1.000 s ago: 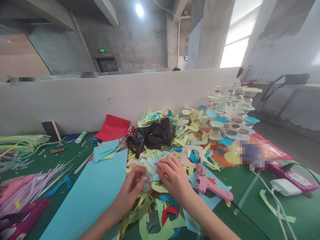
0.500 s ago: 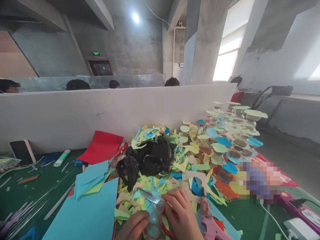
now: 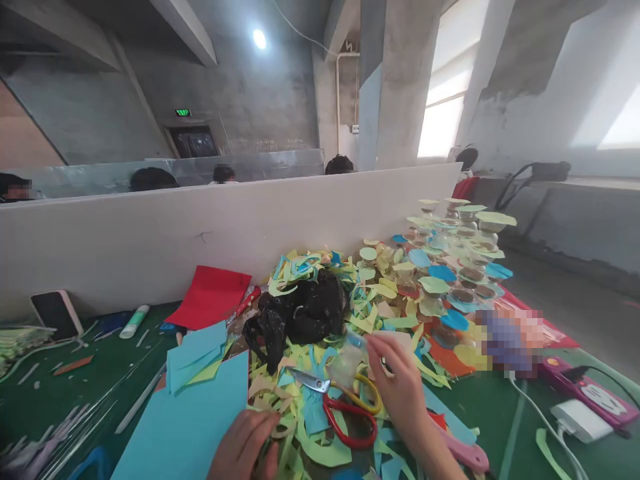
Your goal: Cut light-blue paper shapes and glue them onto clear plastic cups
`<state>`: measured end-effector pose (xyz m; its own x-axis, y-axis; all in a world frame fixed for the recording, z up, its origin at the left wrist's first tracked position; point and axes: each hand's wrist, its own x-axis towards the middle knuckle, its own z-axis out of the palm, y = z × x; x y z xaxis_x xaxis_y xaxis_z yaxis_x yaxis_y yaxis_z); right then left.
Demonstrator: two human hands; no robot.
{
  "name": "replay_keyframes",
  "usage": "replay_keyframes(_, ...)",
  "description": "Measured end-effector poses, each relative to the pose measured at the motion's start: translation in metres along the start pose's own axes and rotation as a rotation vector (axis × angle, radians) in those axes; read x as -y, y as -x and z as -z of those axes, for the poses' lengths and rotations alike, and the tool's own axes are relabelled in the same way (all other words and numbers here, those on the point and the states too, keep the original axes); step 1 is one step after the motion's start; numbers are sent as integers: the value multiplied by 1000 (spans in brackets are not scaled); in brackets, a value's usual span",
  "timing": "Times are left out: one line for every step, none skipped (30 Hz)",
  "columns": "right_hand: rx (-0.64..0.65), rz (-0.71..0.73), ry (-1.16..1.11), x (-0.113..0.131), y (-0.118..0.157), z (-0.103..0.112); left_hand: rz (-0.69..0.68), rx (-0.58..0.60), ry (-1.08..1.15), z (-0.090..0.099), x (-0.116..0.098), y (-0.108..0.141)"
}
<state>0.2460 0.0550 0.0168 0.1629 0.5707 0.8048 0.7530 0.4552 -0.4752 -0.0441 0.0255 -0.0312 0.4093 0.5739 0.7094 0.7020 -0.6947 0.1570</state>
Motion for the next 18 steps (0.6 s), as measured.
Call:
replay_keyframes(-21, -20, 59, -2, -15, 9, -63, -25, -11, 3, 0, -3)
replay_keyframes(-27, -29, 120, -5, -33, 18, -43, -31, -36, 6, 0, -7)
replay_keyframes(-8, -27, 191, -10, -53, 25, -36, -14, -46, 8, -1, -10)
replay_keyframes(0, -22, 278, -18, -74, 31, -62, 12, -38, 10, -2, -14)
replay_keyframes(-3, -1, 366, -28, -95, 35, -63, 10, -31, 11, -3, -17)
replay_keyframes(3, 32, 434, -40, -115, 35, -83, -4, -25, 11, -4, -19)
replay_keyframes(24, 62, 496, -53, -133, 33, -88, 0, -28, 10, -4, -21)
replay_keyframes(72, 88, 554, -67, -149, 28, -87, 3, -44, 9, -4, -23)
replay_keyframes(146, 88, 622, -81, -160, 22, -101, 3, -64, 7, -4, -23)
replay_keyframes(235, 65, 694, -94, -168, 15, -112, 0, -88, 5, -3, -23)
replay_keyframes(332, 42, 756, -106, -172, 8, -116, -7, -113, 4, -1, -23)
replay_keyframes(369, 35, 774, -115, -172, 1, -133, -17, -133, 3, 0, -22)
replay_keyframes(388, 34, 782, -122, -171, -6, -145, -20, -149, 3, 1, -21)
replay_keyframes(400, 34, 788, -127, -168, -11, -145, -22, -164, 4, 3, -20)
replay_keyframes(406, 31, 793, -130, -165, -15, -137, -24, -178, 5, 4, -19)
replay_keyframes(410, 28, 799, -132, -161, -19, -119, -25, -190, 7, 5, -18)
replay_keyframes(410, 27, 814, -134, -158, -21, -93, -27, -202, 8, 7, -17)
replay_keyframes(405, 24, 839, -134, -155, -23, -67, -29, -213, 10, 8, -17)
